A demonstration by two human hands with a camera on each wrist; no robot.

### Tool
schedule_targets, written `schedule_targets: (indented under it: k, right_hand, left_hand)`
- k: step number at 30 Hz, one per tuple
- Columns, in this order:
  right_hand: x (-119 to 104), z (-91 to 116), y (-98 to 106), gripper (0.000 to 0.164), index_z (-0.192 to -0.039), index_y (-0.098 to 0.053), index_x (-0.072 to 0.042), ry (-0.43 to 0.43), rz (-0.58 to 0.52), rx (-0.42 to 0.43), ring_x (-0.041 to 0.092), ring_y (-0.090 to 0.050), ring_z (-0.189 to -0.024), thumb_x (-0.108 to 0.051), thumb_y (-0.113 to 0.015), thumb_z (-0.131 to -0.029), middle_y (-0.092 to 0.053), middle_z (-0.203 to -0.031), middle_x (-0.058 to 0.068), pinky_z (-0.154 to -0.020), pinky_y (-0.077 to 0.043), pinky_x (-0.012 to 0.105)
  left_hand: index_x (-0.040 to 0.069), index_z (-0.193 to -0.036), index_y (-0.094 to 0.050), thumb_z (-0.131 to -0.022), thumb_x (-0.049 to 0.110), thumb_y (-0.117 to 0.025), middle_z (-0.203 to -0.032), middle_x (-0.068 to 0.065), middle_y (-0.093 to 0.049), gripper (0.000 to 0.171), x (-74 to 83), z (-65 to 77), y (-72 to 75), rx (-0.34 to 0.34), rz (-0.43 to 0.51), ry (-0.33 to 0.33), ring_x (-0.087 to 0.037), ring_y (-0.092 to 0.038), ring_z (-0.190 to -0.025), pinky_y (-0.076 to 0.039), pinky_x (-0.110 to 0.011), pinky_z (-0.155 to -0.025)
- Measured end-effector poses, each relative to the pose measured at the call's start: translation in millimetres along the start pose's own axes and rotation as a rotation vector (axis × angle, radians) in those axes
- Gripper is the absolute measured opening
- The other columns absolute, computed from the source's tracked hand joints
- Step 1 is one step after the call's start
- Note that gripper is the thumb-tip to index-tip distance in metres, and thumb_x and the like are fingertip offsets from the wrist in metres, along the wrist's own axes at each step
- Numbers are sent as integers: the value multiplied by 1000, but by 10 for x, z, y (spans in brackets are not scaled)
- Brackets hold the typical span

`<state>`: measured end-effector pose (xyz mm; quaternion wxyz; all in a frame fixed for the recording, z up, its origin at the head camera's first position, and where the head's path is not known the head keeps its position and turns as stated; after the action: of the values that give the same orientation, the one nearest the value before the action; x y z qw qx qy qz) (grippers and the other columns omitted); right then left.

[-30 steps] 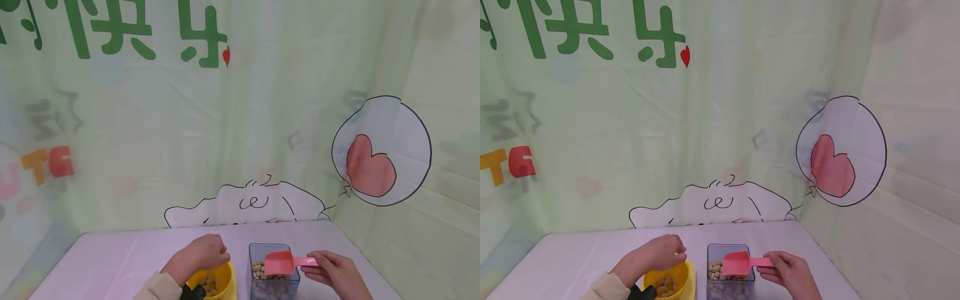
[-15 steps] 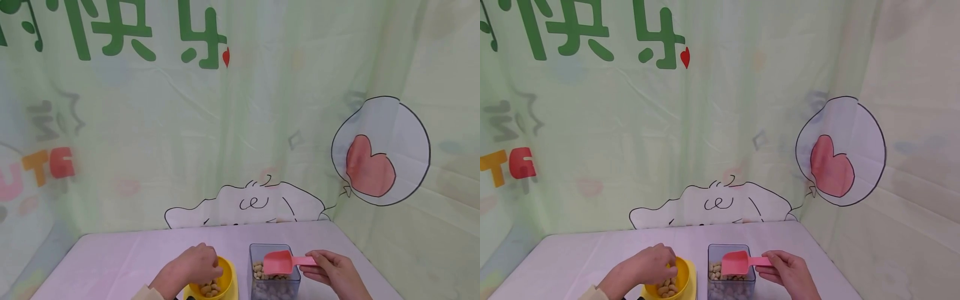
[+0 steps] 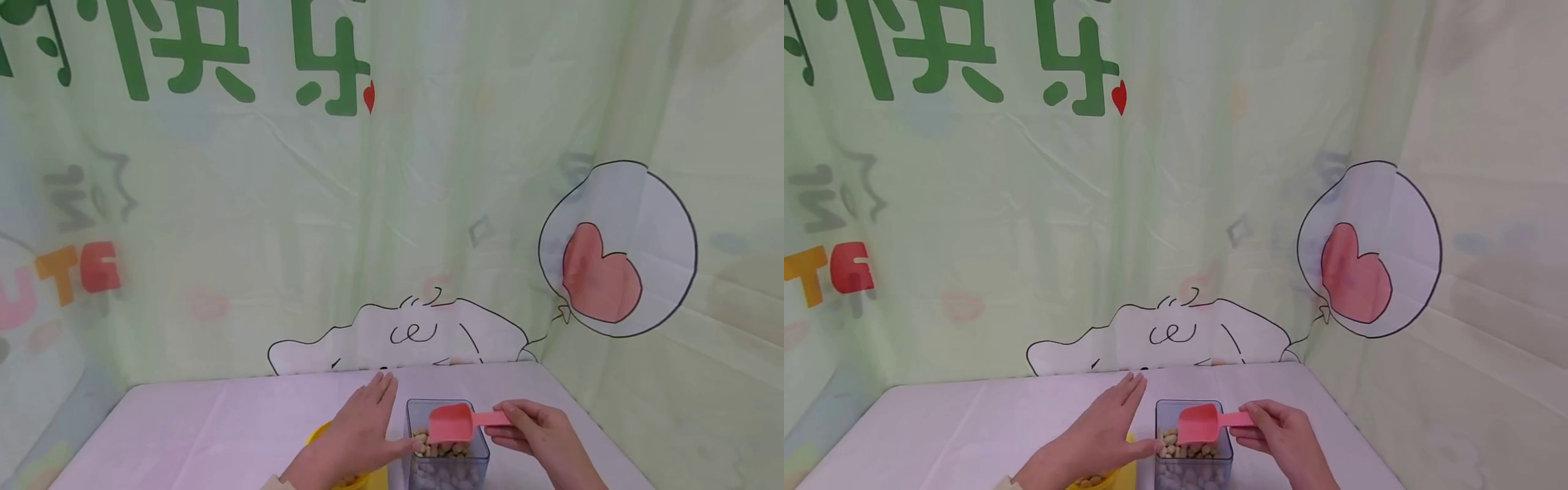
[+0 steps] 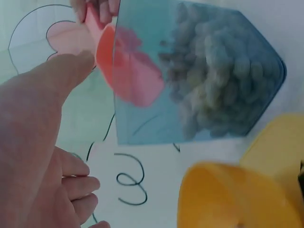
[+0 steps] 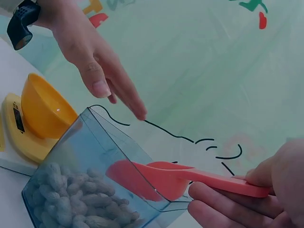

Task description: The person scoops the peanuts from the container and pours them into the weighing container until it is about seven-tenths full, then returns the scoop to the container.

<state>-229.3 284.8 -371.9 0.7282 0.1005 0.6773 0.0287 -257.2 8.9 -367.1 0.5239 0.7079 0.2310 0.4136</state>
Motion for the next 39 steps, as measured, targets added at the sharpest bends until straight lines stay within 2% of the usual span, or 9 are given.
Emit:
schedule_targets:
  k: [2, 6, 12, 16, 22, 27, 35, 39]
  right_hand:
    - [-32, -4, -2, 39, -125, -58, 13, 12, 21, -4, 25, -75, -90, -19, -53, -103, -73, -106, 18, -80, -62, 37]
    - [-116, 0, -3, 35, -121, -62, 10, 30, 84, 47, 26, -75, -88, -18, -55, -102, -73, -106, 19, -77, -62, 36]
    - [-247, 14, -76, 29, -118, -65, 8, 73, 186, 71, 25, -75, -86, -14, -57, -101, -73, -102, 17, -75, -63, 35]
    - [-316, 27, -138, 23, -112, -68, 5, 112, 284, 96, 21, -74, -81, -12, -59, -99, -74, -95, 12, -72, -63, 33]
    - [-451, 109, -273, 11, -95, -73, -3, 276, 497, 140, 10, -71, -68, -9, -64, -95, -73, -83, 5, -66, -62, 26]
    - [-524, 155, -397, 9, -91, -72, -3, 370, 693, 185, 5, -66, -62, -6, -64, -94, -72, -76, 1, -60, -59, 24]
    - [-591, 187, -521, 11, -87, -73, -6, 366, 890, 174, 9, -49, -55, -9, -64, -93, -64, -65, -4, -49, -44, 19]
    - [-594, 160, -549, 13, -83, -73, -7, 380, 903, 159, 10, -47, -53, -7, -64, -93, -60, -61, -5, -48, -41, 20]
  left_hand:
    - [4, -156, -25, -85, 74, -55, -165, -9, -24, 104, 58, -30, -66, -20, 13, 10, -27, -22, -153, -28, -52, -121]
    - [6, -157, -25, -80, 79, -56, -165, -9, -24, 110, 127, -89, -192, -46, 15, 38, -25, -23, -153, -28, -52, -121]
    - [6, -156, -28, -79, 82, -52, -163, -11, -28, 111, 144, -163, -308, -45, 6, 93, -27, -27, -151, -30, -51, -121]
    - [5, -156, -28, -79, 83, -50, -163, -11, -28, 111, 156, -179, -335, -32, -12, 104, -27, -28, -151, -29, -51, -121]
    - [5, -156, -28, -81, 84, -45, -164, -11, -27, 109, 175, -178, -348, -20, -50, 84, -26, -27, -152, -28, -50, -122]
    - [6, -156, -28, -82, 86, -38, -164, -10, -27, 109, 184, -183, -359, -25, -90, 65, -26, -25, -152, -28, -50, -122]
    - [8, -156, -30, -83, 87, -34, -164, -9, -28, 108, 176, -196, -392, -32, -139, 72, -24, -27, -152, -29, -48, -122]
    - [8, -155, -31, -83, 86, -36, -163, -9, -29, 106, 170, -210, -404, -31, -163, 77, -24, -28, -151, -29, -47, -122]
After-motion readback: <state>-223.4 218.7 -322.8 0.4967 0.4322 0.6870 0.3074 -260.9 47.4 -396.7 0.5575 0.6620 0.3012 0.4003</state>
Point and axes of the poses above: each hand's wrist, its own z-axis away from the middle knuckle, its own y-axis out of the back of the hand, x = y × z, the point moved 4 cm from there along -z, towards the middle knuckle
